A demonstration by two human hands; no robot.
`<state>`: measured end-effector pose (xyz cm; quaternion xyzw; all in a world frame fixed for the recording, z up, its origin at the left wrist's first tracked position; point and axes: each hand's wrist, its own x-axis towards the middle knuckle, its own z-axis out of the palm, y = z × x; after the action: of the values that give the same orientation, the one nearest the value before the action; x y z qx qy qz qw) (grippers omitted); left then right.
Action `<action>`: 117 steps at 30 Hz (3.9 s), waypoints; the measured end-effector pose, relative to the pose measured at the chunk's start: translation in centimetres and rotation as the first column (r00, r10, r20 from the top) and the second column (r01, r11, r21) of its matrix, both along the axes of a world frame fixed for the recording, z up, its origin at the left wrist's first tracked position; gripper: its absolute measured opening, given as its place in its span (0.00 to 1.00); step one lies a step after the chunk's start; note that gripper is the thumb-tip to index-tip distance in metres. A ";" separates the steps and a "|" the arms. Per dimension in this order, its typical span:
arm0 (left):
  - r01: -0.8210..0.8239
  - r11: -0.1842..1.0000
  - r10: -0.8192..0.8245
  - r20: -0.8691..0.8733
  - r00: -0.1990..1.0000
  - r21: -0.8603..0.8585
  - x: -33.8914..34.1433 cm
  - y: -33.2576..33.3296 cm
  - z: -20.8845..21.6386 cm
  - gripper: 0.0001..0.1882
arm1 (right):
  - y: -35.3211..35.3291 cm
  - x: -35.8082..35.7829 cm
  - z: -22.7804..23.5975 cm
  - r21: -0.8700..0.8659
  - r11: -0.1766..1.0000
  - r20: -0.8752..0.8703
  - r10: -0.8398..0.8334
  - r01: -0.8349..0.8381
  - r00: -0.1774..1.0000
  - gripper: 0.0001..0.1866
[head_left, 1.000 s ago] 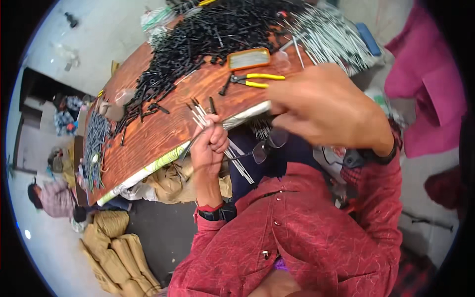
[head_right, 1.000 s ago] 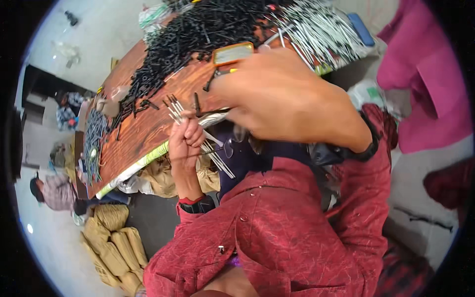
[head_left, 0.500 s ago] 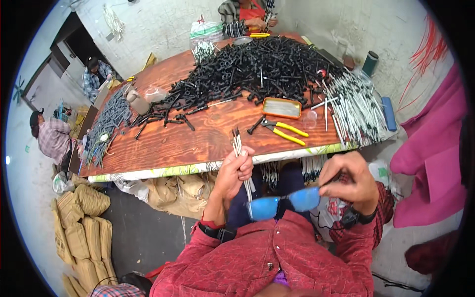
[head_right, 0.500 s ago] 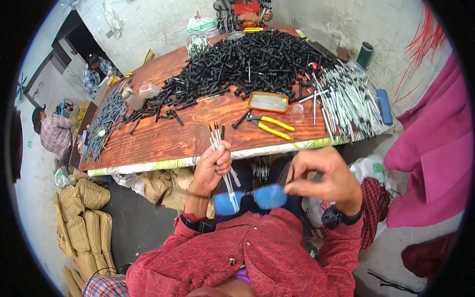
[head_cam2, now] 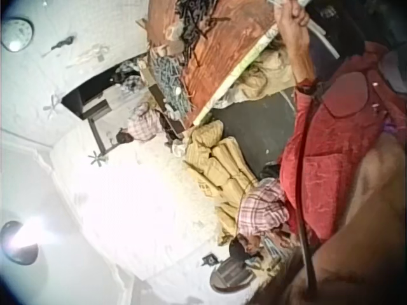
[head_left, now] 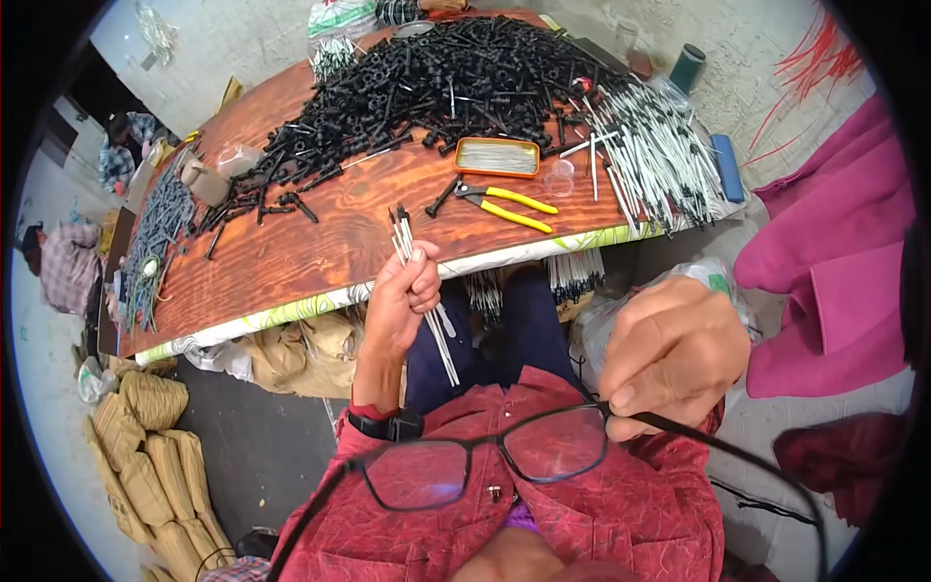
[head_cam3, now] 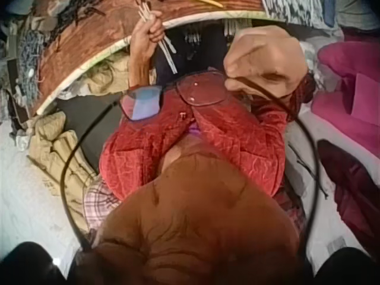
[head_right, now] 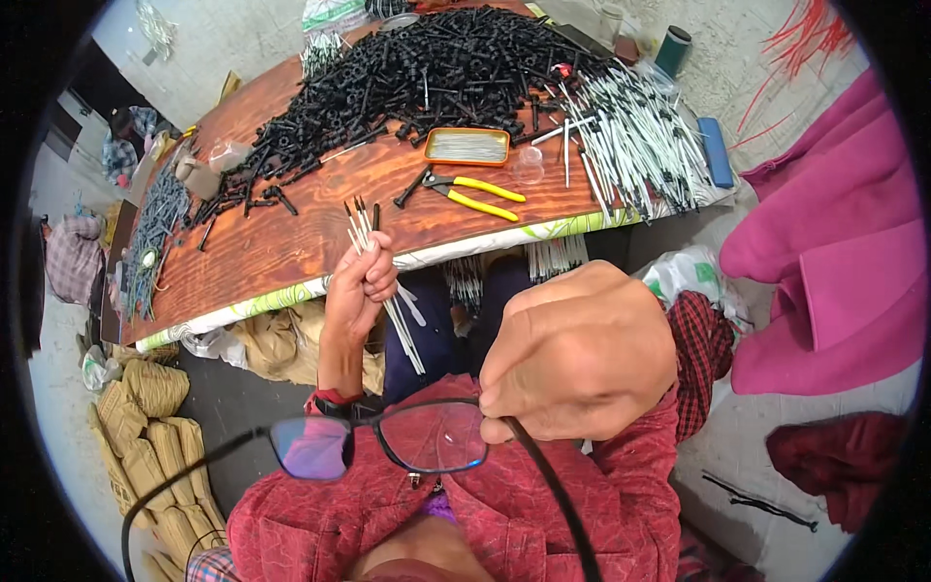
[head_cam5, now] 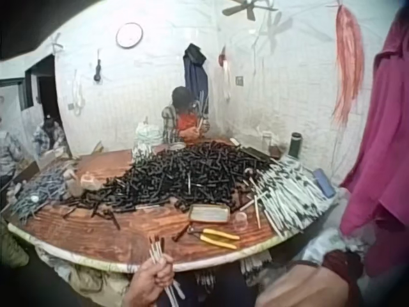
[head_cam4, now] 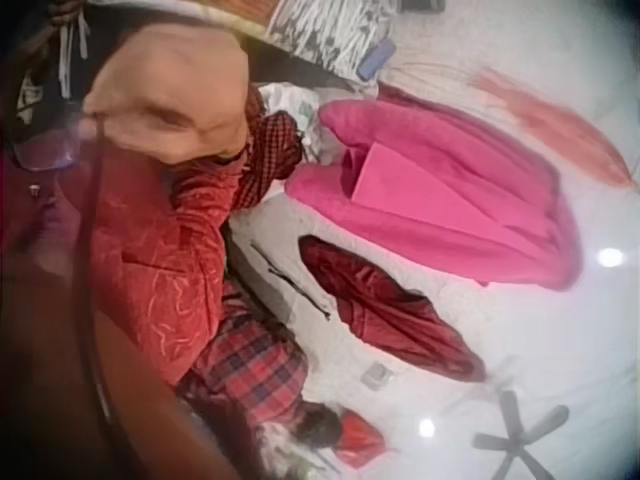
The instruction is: Assembling electrical components by manually attaching wire connectors to plastic strips at a workbench.
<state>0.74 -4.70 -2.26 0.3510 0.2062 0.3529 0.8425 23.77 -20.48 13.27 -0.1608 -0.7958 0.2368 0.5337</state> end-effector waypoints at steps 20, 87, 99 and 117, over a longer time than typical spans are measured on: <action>-0.021 1.000 0.021 0.010 1.000 0.022 -1.5 -1.5 0.0 0.10 | -1.5 -0.5 2.7 0.340 0.928 0.241 -0.241 0.151 0.940 0.21; -0.031 0.995 0.043 0.132 0.990 -0.091 -4.2 -1.4 -1.7 0.11 | 5.5 -5.6 -0.3 0.104 0.994 0.151 0.004 -0.019 0.989 0.12; -0.528 0.443 0.626 0.172 0.761 0.725 -7.8 -8.0 10.3 0.11 | 3.6 -3.2 -2.7 0.123 0.948 -0.125 -0.278 0.293 0.952 0.13; -0.219 0.639 -0.239 0.461 0.855 0.737 -7.2 -6.3 12.8 0.04 | 2.6 -3.3 -2.6 -0.004 0.969 -0.177 -0.244 0.247 0.953 0.12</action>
<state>-6.42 -10.97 10.58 0.5673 -0.2007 0.4824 0.6365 20.49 -17.88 10.66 -0.2320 -0.7213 0.1745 0.6288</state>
